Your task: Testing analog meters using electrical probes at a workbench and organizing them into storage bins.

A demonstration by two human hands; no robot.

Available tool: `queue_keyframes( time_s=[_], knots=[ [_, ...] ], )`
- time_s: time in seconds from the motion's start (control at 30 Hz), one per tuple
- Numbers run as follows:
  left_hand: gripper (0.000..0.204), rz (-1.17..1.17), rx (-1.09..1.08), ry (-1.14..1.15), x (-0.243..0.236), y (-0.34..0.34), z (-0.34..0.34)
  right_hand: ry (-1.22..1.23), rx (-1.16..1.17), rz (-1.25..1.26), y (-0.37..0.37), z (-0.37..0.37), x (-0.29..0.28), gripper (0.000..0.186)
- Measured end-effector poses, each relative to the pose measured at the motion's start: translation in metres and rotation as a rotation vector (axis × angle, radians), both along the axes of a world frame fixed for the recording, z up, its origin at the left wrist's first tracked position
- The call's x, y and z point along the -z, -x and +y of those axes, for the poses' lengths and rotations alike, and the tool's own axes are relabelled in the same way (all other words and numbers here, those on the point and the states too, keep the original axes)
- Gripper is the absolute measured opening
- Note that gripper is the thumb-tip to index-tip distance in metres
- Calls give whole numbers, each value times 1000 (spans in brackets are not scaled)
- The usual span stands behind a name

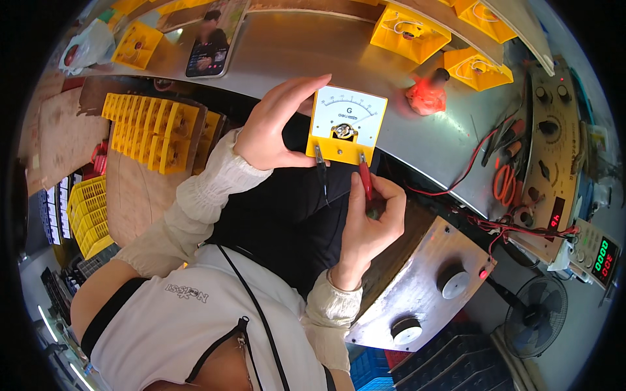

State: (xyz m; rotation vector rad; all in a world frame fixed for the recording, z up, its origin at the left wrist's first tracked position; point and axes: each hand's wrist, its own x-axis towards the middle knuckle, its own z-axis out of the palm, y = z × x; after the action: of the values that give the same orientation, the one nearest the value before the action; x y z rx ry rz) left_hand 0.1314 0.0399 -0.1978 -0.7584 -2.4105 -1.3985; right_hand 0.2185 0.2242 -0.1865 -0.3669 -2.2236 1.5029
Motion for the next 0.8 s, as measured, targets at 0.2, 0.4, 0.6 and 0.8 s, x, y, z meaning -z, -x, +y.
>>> queue_keyframes(
  time_s=[0.2,0.4,0.6,0.8],
  knots=[
    [103,-12,0,14,-2,0,0,-25,10,72,7,8,-8,16],
    [102,61,-18,70,-12,-1,0,-158,50,231,82,31,-43,41],
    [97,49,38,170,-24,16,-9,-352,-244,82,146,45,-52,29],
    [77,23,149,118,-19,29,-21,-443,-82,166,146,42,-46,21]
  ],
)
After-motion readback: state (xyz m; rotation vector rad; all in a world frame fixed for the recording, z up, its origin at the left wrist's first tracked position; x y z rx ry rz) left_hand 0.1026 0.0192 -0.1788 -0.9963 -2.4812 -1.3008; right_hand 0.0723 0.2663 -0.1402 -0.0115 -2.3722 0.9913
